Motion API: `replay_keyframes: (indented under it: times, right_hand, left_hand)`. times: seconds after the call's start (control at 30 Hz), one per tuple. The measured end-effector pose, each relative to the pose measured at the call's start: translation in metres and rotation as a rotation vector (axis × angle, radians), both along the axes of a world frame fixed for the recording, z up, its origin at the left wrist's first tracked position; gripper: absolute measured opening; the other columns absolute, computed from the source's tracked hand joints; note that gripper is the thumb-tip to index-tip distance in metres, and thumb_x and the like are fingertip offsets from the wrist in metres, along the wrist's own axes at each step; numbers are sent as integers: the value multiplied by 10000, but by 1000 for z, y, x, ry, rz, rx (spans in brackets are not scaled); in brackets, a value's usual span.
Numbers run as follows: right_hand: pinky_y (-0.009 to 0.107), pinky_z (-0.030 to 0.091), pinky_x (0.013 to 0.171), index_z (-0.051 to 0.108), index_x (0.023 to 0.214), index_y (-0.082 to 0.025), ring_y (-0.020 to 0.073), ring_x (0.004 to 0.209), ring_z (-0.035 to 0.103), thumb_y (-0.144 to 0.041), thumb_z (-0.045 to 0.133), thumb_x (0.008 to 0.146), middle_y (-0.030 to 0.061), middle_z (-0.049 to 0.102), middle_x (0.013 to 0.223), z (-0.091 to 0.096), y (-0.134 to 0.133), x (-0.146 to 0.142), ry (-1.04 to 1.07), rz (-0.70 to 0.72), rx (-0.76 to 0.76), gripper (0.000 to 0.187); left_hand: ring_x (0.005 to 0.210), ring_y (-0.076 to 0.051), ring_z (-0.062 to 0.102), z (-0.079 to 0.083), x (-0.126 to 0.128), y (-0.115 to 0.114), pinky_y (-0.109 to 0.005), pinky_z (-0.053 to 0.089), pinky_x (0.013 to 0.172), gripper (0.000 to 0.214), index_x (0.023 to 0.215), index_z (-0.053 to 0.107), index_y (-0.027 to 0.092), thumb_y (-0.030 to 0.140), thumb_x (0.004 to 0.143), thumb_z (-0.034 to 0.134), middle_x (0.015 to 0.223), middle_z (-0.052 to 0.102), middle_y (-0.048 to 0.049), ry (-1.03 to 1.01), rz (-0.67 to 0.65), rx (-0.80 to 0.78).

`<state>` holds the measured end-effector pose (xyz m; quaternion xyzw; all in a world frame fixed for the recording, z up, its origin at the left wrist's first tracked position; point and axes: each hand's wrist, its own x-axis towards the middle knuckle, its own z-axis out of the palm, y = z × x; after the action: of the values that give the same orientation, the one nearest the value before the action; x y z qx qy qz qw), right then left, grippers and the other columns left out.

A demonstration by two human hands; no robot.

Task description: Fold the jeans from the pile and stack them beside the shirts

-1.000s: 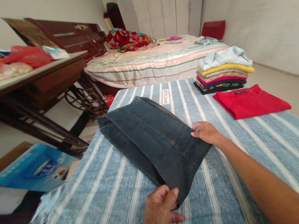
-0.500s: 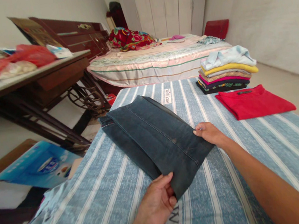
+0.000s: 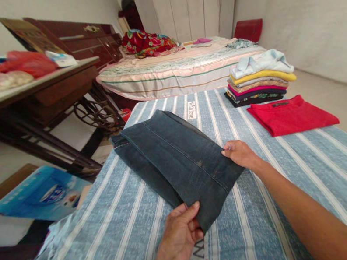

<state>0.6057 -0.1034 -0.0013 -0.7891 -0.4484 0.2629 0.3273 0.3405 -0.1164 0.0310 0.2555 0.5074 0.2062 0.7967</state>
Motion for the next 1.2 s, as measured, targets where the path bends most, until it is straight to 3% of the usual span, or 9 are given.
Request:
replay_keyframes:
  times: [0.6,0.8,0.87,0.93,1.0,1.1,1.2]
  right_hand:
    - [263,365,616,614,882,-254,172,683,573,-376,477,837,-4,625,710,-2,-10,-7,-421,85,-61,189]
    - [350,389,686,618,1003,-217,266,807,587,-393,452,866,99,645,816,18,-19,-31,-608,7,-68,279]
    - [389,390,797,624,1025,-209,283,941,567,-404,403,892,128,640,967,29,-25,-52,-663,64,28,324]
    - [414,367,913,621,1078,-216,279,1074,522,-426,376,906,117,608,1123,34,-34,-75,-697,239,205,366]
    - [449,318,1001,578,1181,-221,275,1214,427,-452,375,906,92,519,1292,30,-42,-94,-695,401,284,413]
    - [515,252,1048,459,1324,-208,294,1329,266,-524,380,889,102,361,1431,14,-53,-105,-680,504,199,544]
    - [515,222,1068,372,1385,-226,277,1356,208,-543,370,888,99,293,1466,-2,-59,-101,-659,539,138,590]
  left_hand:
    - [405,-108,552,3,0,-3,-165,380,307,211,947,597,101,241,789,594,669,662,-75,62,-70,36]
    - [408,-109,552,5,1,-5,-159,363,294,223,959,585,109,259,794,581,698,664,-84,94,-108,75]
    - [398,-102,539,6,1,-6,-161,369,293,212,962,583,109,249,804,562,694,660,-80,109,-112,82]
    - [391,-99,529,7,2,-6,-166,378,294,215,977,580,110,243,810,550,690,655,-75,126,-114,88]
    - [393,-101,527,7,2,-6,-171,382,294,224,998,575,115,239,814,536,691,647,-70,143,-118,100]
    - [419,-108,539,6,0,-6,-174,393,303,226,996,573,121,248,813,533,696,625,-60,169,-126,125]
    - [436,-108,542,7,-1,-6,-178,406,314,225,989,564,122,257,812,529,724,615,-61,188,-142,135]
